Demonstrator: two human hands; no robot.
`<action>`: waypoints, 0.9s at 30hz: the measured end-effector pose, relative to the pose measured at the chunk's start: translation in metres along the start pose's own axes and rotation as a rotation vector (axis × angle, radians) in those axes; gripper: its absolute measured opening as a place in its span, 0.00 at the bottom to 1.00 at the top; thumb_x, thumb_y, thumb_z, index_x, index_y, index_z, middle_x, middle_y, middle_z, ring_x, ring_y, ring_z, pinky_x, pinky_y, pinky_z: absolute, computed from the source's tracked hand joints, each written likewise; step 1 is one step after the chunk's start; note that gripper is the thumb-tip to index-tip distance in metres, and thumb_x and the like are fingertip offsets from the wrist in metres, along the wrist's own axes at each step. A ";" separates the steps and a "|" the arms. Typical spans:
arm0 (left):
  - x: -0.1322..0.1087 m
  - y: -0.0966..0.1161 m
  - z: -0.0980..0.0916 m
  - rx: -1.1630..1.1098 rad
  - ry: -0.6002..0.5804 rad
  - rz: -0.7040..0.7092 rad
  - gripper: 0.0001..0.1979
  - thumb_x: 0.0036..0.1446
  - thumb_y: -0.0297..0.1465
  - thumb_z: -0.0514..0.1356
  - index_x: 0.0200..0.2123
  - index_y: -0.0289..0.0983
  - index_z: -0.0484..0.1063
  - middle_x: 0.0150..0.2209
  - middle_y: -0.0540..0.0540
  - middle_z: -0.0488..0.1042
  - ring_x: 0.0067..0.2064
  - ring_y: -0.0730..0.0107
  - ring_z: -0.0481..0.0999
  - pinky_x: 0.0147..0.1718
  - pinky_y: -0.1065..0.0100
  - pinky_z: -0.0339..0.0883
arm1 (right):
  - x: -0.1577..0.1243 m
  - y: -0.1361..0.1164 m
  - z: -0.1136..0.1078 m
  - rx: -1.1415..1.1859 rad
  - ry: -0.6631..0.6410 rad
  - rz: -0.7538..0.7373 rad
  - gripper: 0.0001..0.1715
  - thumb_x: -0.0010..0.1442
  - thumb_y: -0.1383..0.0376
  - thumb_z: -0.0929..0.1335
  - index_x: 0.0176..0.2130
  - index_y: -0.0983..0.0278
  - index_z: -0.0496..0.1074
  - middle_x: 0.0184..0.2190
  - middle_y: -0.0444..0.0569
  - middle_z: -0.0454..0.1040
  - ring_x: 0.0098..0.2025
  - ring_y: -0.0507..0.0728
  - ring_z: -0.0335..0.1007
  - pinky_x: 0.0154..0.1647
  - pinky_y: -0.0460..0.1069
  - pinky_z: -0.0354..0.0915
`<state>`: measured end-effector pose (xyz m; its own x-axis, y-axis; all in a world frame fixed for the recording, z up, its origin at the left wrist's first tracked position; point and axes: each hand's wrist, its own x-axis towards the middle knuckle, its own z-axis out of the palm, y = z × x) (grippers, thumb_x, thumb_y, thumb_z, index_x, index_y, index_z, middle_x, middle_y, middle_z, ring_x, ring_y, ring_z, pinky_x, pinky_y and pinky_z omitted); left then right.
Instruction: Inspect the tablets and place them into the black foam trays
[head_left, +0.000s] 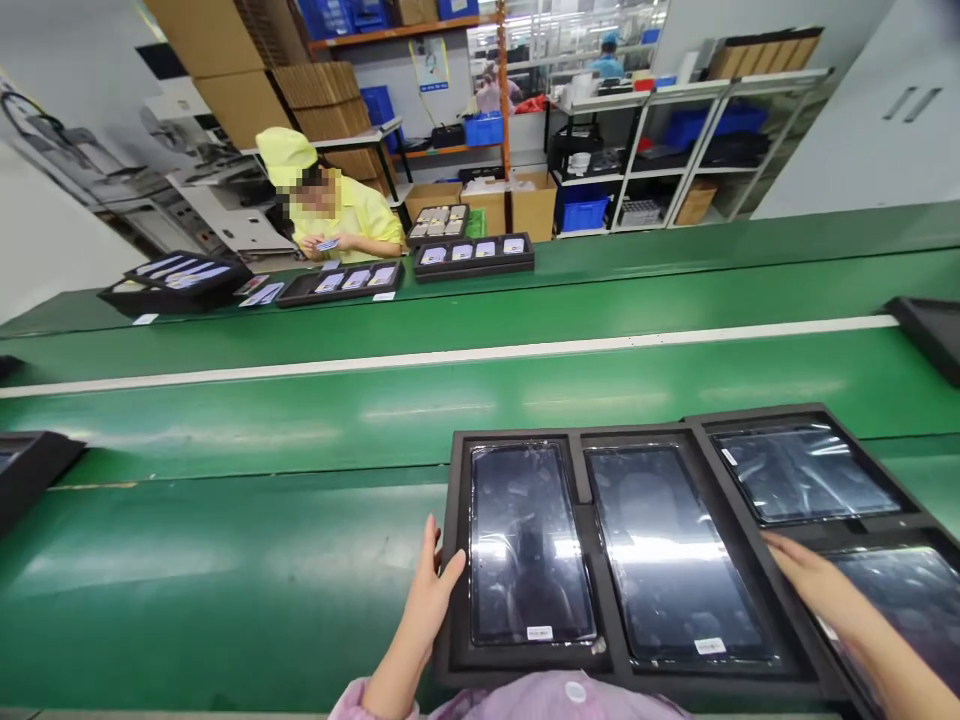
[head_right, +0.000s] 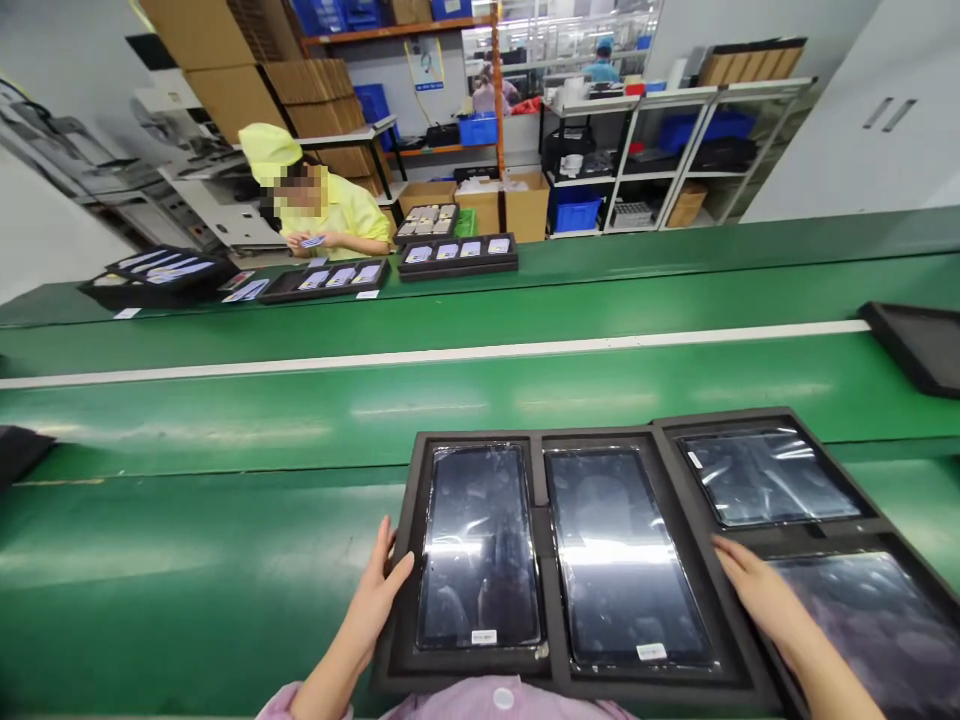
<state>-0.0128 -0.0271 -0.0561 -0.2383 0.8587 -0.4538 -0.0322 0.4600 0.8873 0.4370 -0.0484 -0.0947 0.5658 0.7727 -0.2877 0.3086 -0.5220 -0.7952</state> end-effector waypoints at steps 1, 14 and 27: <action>0.005 0.004 0.001 0.031 -0.010 0.032 0.48 0.45 0.42 0.65 0.64 0.39 0.43 0.63 0.36 0.54 0.61 0.51 0.59 0.55 0.59 0.60 | 0.008 -0.017 0.004 -0.025 0.016 -0.023 0.17 0.41 0.54 0.65 0.29 0.60 0.74 0.37 0.56 0.77 0.48 0.70 0.69 0.53 0.61 0.61; 0.037 0.016 0.011 0.348 -0.146 0.104 0.47 0.49 0.35 0.60 0.65 0.30 0.35 0.65 0.33 0.46 0.65 0.52 0.49 0.61 0.56 0.45 | -0.011 -0.166 0.201 -0.550 -0.077 -0.902 0.07 0.56 0.69 0.66 0.33 0.64 0.76 0.52 0.57 0.68 0.60 0.71 0.51 0.57 0.73 0.43; 0.044 -0.012 0.000 0.690 -0.053 0.588 0.25 0.55 0.33 0.57 0.57 0.40 0.62 0.68 0.41 0.33 0.67 0.49 0.34 0.60 0.44 0.43 | -0.129 -0.155 0.141 -0.305 -1.057 -1.268 0.11 0.59 0.68 0.65 0.25 0.62 0.69 0.27 0.45 0.72 0.35 0.53 0.67 0.55 0.55 0.58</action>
<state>-0.0228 0.0047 -0.0866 0.0125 0.9992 0.0386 0.6729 -0.0369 0.7388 0.2090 -0.0166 -0.0098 -0.8278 0.5517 0.1020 0.3338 0.6305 -0.7008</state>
